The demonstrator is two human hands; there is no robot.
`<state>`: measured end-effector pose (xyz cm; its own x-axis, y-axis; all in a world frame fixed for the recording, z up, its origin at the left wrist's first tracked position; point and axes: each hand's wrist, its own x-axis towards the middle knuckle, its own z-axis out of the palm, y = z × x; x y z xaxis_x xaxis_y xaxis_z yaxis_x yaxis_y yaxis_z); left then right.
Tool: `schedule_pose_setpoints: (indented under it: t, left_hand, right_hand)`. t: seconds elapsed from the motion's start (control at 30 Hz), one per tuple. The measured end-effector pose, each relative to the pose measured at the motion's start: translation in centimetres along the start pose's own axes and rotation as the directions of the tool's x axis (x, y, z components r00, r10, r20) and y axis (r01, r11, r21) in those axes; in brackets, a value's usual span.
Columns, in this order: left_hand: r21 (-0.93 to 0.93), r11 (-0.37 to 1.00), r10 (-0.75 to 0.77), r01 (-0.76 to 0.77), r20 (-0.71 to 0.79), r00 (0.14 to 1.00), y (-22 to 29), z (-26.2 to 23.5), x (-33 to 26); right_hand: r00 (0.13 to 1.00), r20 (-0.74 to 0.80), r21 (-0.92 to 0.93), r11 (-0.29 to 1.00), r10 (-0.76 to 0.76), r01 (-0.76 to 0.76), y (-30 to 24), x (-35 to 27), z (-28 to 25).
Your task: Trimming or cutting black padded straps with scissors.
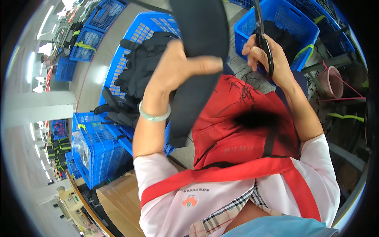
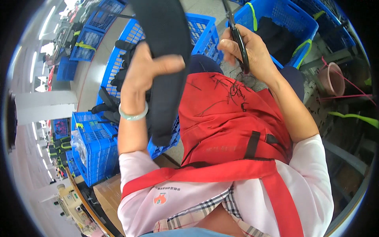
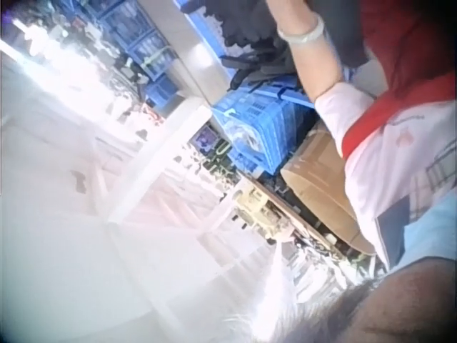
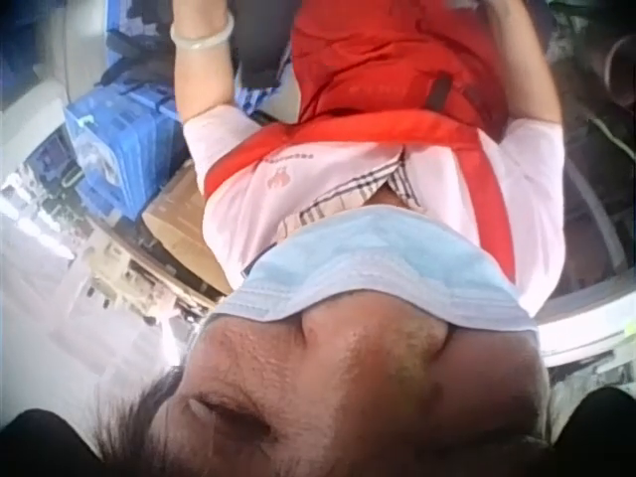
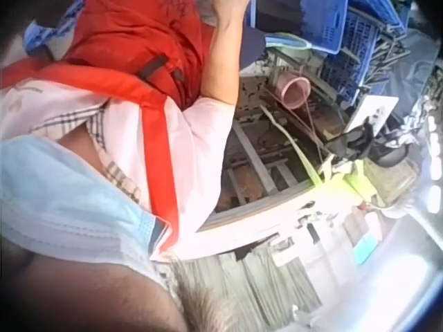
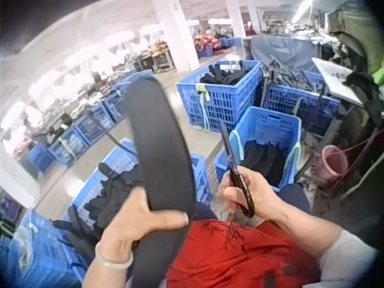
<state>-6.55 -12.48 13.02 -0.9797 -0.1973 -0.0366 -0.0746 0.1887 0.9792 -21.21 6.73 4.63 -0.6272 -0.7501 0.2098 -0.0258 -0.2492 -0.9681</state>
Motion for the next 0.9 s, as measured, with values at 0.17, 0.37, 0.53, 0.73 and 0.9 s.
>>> schedule_pose_setpoints:
  t: [0.17, 0.37, 0.53, 0.73, 0.9]
  left_hand:
    - [0.363, 0.896, -0.391, 0.255, 0.376, 0.840, -8.7, 2.8, -4.3]
    - [0.612, 0.783, -0.262, 0.113, 0.159, 0.952, -9.6, 3.3, -4.6]
    - [0.102, 0.994, -0.046, 0.041, 0.051, 0.998, -10.0, 4.7, -1.8]
    - [-0.370, 0.926, -0.080, 0.081, 0.018, 0.997, -9.4, 5.5, 0.4]
    - [-0.405, 0.905, -0.127, 0.126, 0.024, 0.992, -9.6, 5.2, 0.4]
  right_hand:
    - [0.966, -0.198, -0.037, 0.984, 0.164, -0.174, 1.9, -1.4, 0.7]
    - [0.956, -0.103, -0.035, 0.959, 0.276, -0.281, 5.2, -3.4, -0.4]
    - [0.970, -0.030, 0.086, 0.967, 0.242, -0.239, 5.6, -3.4, 1.4]
    - [0.963, 0.017, 0.051, 0.962, 0.269, -0.269, 4.1, -4.0, 1.9]
    - [0.962, 0.033, 0.035, 0.962, 0.271, -0.272, 4.1, -4.2, 0.3]
